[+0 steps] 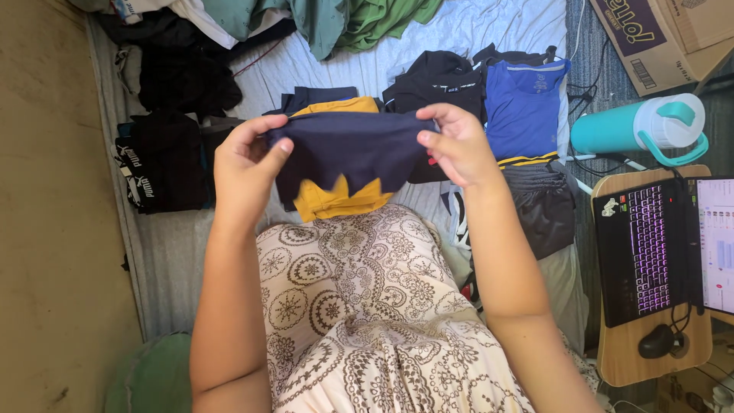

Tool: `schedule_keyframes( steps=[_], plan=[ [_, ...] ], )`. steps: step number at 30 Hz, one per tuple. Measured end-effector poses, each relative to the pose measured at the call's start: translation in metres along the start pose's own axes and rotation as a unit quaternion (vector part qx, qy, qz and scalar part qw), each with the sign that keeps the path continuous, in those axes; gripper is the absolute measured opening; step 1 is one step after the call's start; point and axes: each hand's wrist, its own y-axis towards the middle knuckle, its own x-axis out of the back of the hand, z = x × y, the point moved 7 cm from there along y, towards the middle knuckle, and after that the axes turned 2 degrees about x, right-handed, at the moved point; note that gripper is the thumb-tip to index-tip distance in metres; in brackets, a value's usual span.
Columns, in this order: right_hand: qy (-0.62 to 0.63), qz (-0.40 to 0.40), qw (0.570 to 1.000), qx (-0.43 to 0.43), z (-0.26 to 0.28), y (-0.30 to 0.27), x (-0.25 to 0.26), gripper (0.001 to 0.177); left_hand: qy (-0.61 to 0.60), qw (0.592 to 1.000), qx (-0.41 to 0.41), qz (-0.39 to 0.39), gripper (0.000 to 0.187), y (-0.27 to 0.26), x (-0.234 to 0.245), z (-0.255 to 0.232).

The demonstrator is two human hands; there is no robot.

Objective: The person folds various garments one by one on a bed, including a dark blue shirt, a green t-shirt, a light green button-up shirt, a brown shirt, a black shirt, a dark purple shirt, and a white t-shirt. Each item is smoothed, folded, and placed into a growing stack.

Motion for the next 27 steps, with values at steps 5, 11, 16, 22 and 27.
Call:
schedule_keyframes(
  steps=[5, 11, 16, 22, 27],
  plan=[
    [-0.364, -0.033, 0.914, 0.177, 0.054, -0.013, -0.037, 0.029, 0.264, 0.939, -0.211, -0.066, 0.024, -0.022, -0.008, -0.050],
    [-0.565, -0.023, 0.774, 0.286, 0.088, -0.025, -0.068, 0.022, 0.368, 0.887, -0.264, -0.088, 0.017, -0.028, -0.013, -0.062],
    [-0.393, 0.013, 0.899, 0.191, 0.027, -0.008, -0.003, 0.013, 0.173, 0.959, -0.224, 0.029, 0.013, -0.003, -0.006, 0.012],
    [-0.096, -0.103, 0.990, -0.032, -0.060, -0.008, 0.048, 0.014, -0.252, 0.931, 0.260, 0.039, 0.018, 0.006, -0.041, 0.119],
    [-0.230, -0.111, 0.964, -0.078, -0.056, -0.029, -0.015, 0.015, -0.011, 0.994, 0.105, -0.001, 0.026, -0.003, -0.056, 0.149]
  ],
)
